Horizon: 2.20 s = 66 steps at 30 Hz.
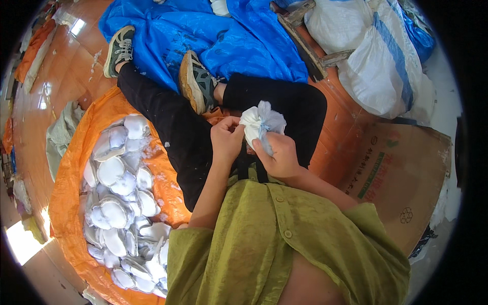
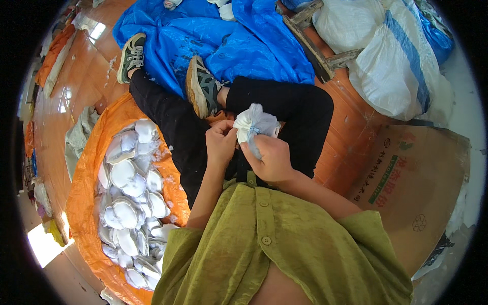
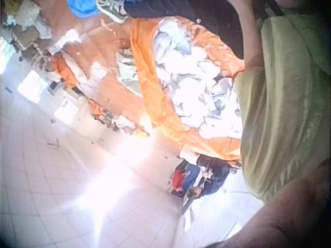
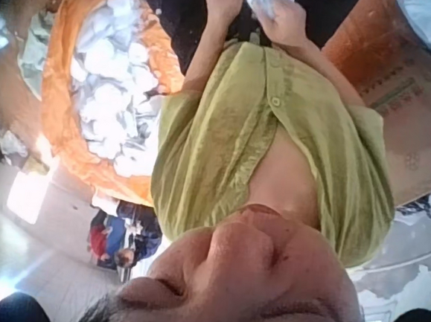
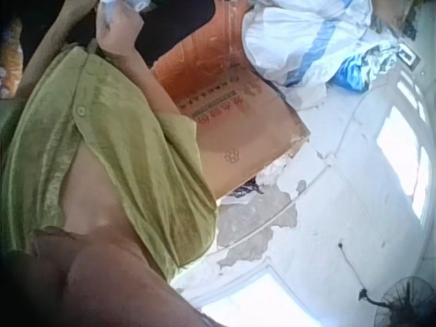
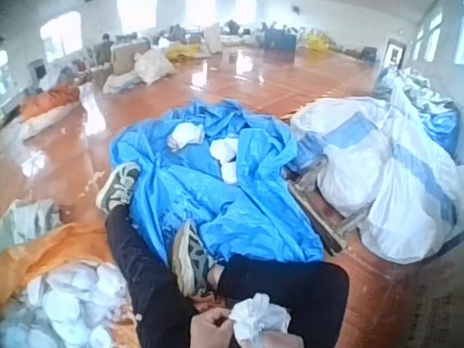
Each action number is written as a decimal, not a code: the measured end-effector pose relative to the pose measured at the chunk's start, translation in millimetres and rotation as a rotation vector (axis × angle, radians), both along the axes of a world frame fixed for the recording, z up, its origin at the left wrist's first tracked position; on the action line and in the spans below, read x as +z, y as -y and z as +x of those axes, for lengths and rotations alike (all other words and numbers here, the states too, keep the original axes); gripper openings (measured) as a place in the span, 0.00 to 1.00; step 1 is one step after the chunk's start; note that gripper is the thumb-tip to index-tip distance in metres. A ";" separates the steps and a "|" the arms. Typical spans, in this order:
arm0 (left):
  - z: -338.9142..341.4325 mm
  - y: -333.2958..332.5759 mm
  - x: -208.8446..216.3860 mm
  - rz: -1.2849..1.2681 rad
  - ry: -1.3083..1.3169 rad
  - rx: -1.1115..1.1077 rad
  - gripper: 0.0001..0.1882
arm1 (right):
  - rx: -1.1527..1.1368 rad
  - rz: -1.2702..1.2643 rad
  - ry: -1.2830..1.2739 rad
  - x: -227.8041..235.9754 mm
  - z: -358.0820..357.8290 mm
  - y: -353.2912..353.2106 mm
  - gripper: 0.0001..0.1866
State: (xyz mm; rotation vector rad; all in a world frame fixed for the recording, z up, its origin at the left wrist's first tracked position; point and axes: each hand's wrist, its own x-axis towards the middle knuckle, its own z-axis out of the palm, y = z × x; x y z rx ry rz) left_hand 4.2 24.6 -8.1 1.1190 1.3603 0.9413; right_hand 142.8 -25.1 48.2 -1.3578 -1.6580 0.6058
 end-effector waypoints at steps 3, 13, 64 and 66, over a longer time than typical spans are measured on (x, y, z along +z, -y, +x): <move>1.6 1.9 24.1 0.104 -0.112 0.023 0.11 | 0.019 -0.077 -0.039 -7.2 10.8 2.8 0.15; -4.1 3.3 43.0 0.165 -0.149 -0.319 0.17 | 0.183 0.005 0.047 -1.8 37.4 0.7 0.16; 37.0 20.2 37.6 0.065 0.228 -0.075 0.19 | -0.338 -0.177 -0.234 -35.4 53.9 -6.3 0.18; 34.7 21.7 27.1 0.080 0.076 -0.082 0.14 | -0.378 -0.162 -0.197 -30.7 50.9 -8.8 0.18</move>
